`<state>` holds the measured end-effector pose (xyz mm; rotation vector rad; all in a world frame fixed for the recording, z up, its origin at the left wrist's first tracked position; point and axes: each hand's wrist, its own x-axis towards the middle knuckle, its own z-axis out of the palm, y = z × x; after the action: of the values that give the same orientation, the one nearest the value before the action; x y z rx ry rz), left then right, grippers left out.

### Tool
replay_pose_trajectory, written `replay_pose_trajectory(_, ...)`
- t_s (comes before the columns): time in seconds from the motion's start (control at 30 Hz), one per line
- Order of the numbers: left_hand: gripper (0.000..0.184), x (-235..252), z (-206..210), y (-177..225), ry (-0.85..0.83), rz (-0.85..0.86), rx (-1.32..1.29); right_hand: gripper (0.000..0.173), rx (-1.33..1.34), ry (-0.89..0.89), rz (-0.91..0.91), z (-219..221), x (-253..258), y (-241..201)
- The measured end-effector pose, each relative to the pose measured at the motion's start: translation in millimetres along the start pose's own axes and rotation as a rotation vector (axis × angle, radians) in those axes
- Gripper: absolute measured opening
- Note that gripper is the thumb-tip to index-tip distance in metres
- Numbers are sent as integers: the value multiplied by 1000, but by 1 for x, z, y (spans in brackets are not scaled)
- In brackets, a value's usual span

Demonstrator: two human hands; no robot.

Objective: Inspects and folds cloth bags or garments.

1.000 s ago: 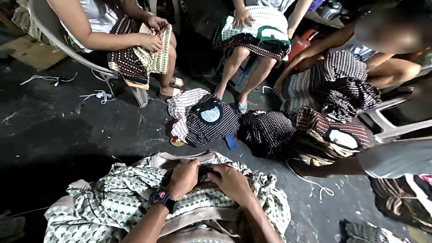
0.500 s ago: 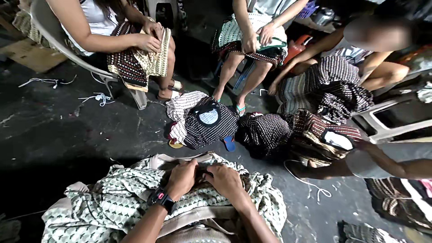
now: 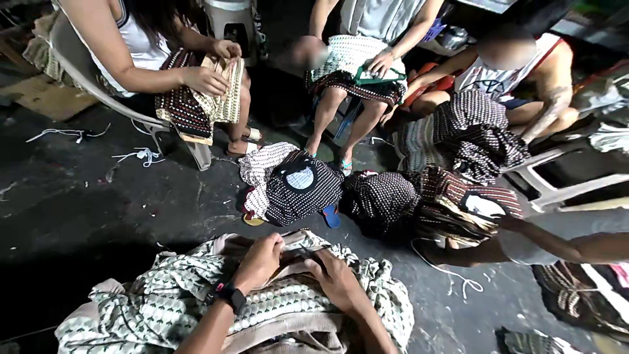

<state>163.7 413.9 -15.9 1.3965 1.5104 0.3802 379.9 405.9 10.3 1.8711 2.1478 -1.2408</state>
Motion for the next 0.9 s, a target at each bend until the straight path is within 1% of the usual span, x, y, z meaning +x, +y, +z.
replay_pose_trajectory(0.07, 26, 8, -3, 8, 138, 52, -37, 57, 74, 130, -22, 8, -11, 11)
replay_pose_trajectory(0.1, 26, 14, -3, 14, 214, 96, 29, 57, 103, 171, -35, 10, -16, 14)
replay_pose_trajectory(0.13, 36, 21, -2, 21, 252, 153, 120, 57, 130, 206, -51, 12, -19, 16)
replay_pose_trajectory(0.17, 48, 29, 1, 28, 240, 208, 194, 56, 157, 239, -68, 14, -21, 18)
replay_pose_trajectory(0.2, 53, 37, 6, 34, 198, 266, 225, 55, 181, 251, -76, 14, -22, 20)
replay_pose_trajectory(0.27, 48, 55, 23, 41, 80, 394, 175, 52, 224, 265, -100, 16, -20, 24)
replay_pose_trajectory(0.3, 44, 62, 32, 42, -24, 415, 139, 51, 250, 274, -120, 16, -19, 26)
replay_pose_trajectory(0.37, 29, 70, 46, 41, -235, 413, 68, 48, 336, 320, -167, 19, -19, 31)
replay_pose_trajectory(0.4, 24, 70, 48, 42, -281, 432, 66, 45, 401, 361, -189, 20, -20, 34)
replay_pose_trajectory(0.43, 23, 67, 49, 42, -276, 435, 71, 43, 481, 409, -207, 20, -21, 37)
replay_pose_trajectory(0.5, 26, 61, 47, 44, -194, 371, 45, 41, 714, 500, -202, 21, -22, 40)
replay_pose_trajectory(0.57, 25, 54, 48, 44, -114, 266, 0, 50, 1010, 534, -128, 20, -22, 40)
replay_pose_trajectory(0.63, 26, 49, 51, 41, -55, 226, -22, 58, 1249, 534, -47, 18, -19, 41)
replay_pose_trajectory(0.67, 27, 47, 52, 39, -36, 227, -31, 60, 1319, 531, -19, 18, -17, 41)
replay_pose_trajectory(0.73, 30, 44, 54, 38, -20, 231, -79, 61, 1379, 518, -14, 18, -14, 40)
replay_pose_trajectory(0.83, 41, 44, 57, 42, -48, 244, -180, 61, 1357, 497, -65, 19, -12, 41)
replay_pose_trajectory(0.9, 47, 47, 58, 46, -103, 244, -135, 60, 1312, 482, -78, 19, -12, 41)
